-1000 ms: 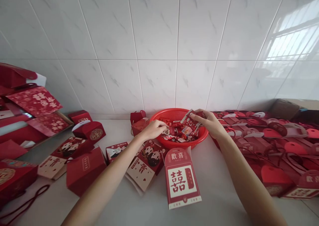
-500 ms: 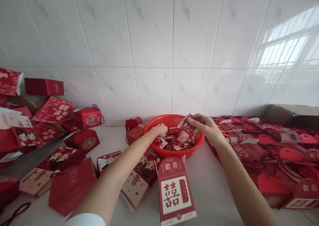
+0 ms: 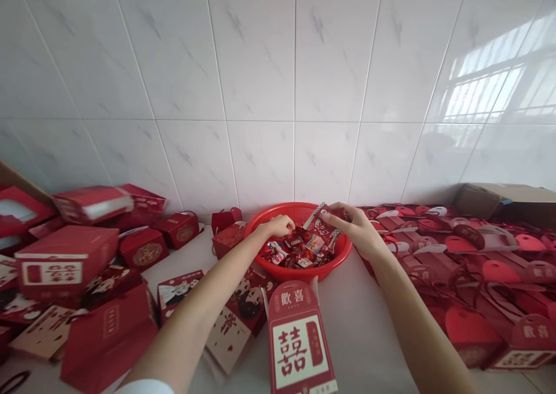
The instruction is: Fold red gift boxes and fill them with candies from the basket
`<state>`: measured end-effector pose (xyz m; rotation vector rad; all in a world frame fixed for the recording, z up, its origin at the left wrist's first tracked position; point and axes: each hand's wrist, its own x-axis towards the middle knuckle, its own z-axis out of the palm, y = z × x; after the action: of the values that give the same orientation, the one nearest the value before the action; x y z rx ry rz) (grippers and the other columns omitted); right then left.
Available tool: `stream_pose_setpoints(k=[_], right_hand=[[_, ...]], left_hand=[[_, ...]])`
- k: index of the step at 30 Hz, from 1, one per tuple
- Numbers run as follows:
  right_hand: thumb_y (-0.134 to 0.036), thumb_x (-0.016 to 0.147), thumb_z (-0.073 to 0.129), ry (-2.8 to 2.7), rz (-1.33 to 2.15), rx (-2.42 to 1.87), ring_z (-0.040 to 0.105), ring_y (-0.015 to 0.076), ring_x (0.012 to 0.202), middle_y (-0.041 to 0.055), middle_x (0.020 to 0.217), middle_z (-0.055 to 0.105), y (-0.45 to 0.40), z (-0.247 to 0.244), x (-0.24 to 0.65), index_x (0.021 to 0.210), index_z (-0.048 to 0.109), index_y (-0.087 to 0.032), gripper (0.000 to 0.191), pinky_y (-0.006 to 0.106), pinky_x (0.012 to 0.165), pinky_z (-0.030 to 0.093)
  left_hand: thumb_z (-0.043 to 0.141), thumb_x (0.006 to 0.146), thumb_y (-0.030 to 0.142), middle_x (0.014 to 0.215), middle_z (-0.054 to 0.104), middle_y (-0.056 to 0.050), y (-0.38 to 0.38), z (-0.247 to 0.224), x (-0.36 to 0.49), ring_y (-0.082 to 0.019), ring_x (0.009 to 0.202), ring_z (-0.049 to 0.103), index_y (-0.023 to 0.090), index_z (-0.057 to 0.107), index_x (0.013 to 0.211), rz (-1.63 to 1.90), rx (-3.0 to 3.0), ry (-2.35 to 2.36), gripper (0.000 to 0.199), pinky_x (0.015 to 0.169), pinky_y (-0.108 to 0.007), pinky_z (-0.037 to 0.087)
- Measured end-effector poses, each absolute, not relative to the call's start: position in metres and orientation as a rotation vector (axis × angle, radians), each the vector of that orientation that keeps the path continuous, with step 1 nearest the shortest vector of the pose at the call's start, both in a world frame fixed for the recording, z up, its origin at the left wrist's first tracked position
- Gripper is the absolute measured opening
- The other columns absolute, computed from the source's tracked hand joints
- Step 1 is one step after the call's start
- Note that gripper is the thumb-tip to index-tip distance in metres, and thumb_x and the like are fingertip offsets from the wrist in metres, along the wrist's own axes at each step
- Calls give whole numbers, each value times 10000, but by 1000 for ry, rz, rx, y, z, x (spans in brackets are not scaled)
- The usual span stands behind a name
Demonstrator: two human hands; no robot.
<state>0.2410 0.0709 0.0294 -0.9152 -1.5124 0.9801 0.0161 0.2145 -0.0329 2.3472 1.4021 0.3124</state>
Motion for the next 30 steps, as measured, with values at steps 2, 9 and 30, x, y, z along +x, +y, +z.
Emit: stream_pose_setpoints(k=[2,9,30], right_hand=[[-516,721,789,-1509,968,-916,586,156,678,6,734,676,70,29,241,820,706,-198,343,254,591,467],[-523,726,777,-1543,1034,-873,577,151,676,8,733,650,69,30,241,865,694,-183,377,256,594,486],[-503,778,760,-1786,913,-876,560,144,695,17,763,651,38,44,235,909,701,-173,360,267,628,441]], left_hand=[[662,838,198,1073,711,-65,208,-26,15,-207,978,662,154,690,1029,435,2291,1320,198,886,-325,521],[635,766,217,1089,712,-86,154,-2,5,-194,940,681,139,575,1254,685,2060,1089,498,833,-307,523],[528,872,129,821,754,4,-30,7,12,-136,739,685,202,736,905,109,2211,864,223,672,-205,462]])
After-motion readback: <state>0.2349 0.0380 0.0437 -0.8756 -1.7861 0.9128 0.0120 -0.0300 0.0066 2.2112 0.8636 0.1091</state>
